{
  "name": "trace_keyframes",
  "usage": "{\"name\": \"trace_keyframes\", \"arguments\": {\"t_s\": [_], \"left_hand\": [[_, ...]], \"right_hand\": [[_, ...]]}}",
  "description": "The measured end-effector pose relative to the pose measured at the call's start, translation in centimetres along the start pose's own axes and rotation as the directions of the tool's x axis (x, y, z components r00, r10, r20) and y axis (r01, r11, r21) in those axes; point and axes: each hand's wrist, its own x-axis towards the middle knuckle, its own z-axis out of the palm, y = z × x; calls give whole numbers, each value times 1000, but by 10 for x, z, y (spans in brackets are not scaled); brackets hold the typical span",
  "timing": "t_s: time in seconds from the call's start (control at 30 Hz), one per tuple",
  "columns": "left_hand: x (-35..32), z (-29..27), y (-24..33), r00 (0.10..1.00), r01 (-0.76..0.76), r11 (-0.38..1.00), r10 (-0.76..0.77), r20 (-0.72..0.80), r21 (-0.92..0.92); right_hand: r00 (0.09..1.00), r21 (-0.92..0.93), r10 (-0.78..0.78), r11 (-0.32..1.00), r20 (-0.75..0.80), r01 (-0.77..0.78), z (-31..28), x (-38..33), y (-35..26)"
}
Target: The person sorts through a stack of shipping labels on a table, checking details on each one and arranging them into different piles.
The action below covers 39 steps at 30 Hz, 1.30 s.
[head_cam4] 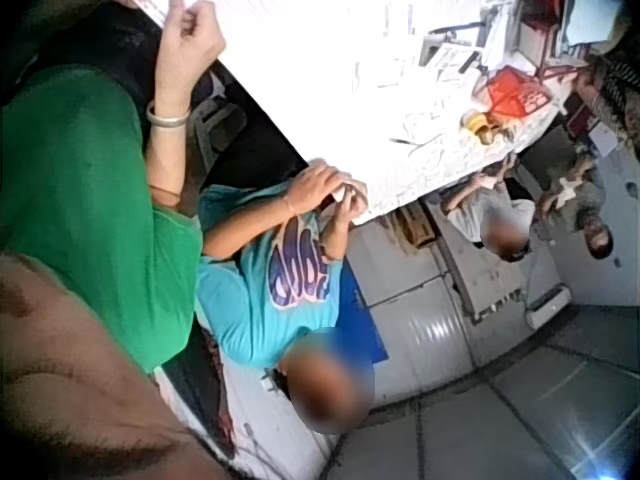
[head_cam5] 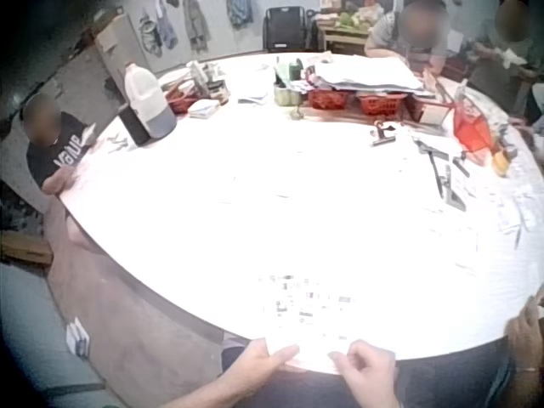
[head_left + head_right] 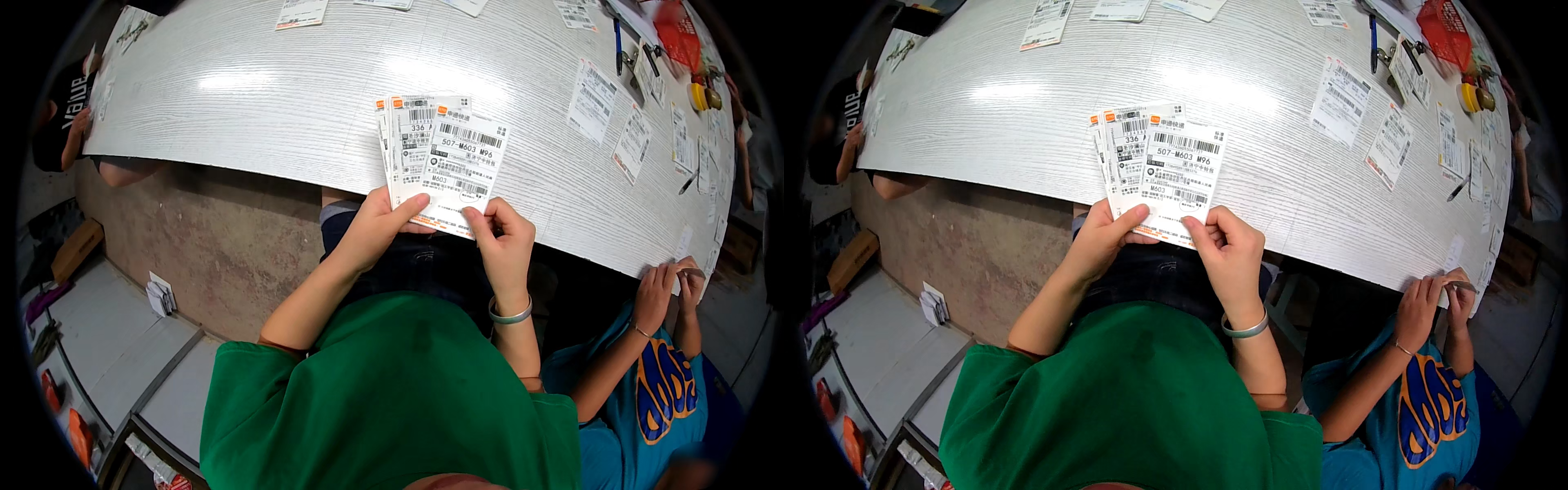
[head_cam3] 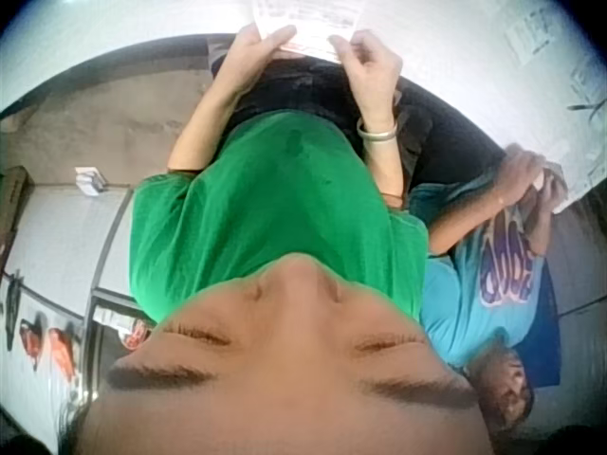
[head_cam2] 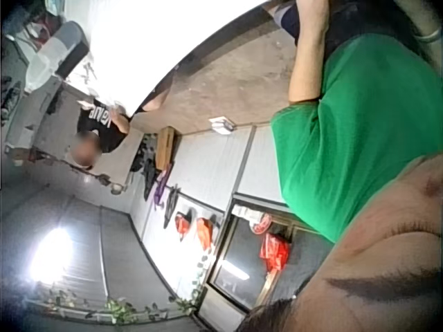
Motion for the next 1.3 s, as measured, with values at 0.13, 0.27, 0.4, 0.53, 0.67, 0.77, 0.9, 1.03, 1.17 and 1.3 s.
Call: {"name": "trace_keyframes", "arguments": {"t_s": [0.13,0.27,0.4,0.53,0.67,0.77,0.9,1.03,1.17,1.3], "left_hand": [[0,2,3,1000,-2,1000,2,4,2],[0,1,1,1000,-9,1000,9,12,-20],[-1,3,8,1000,10,999,-10,6,-31],[-2,-2,7,1000,9,1000,-9,4,2],[-3,1,6,997,-43,998,46,-56,48],[-1,0,2,993,-84,995,88,-73,54],[-3,-3,3,990,-116,989,123,-72,92],[-10,-2,10,991,-52,997,57,-119,50],[-15,-13,5,994,-21,1000,21,-105,-5],[-23,-26,8,992,29,999,-25,-126,24]], "right_hand": [[1000,-32,-27,999,-2,27,0,0,2],[999,-86,-37,996,-10,36,0,0,3],[978,-272,-100,961,-182,48,-18,10,16],[928,-719,-279,695,-248,17,-38,24,20],[935,-636,-246,771,-256,28,-29,19,6],[991,-179,-124,977,-54,113,-3,10,-3],[991,-125,-130,984,-15,127,11,9,-5],[991,-37,-130,991,-21,129,14,9,-3],[988,-59,-150,987,21,151,16,10,-5],[988,-156,-128,978,83,139,21,12,-3]]}}
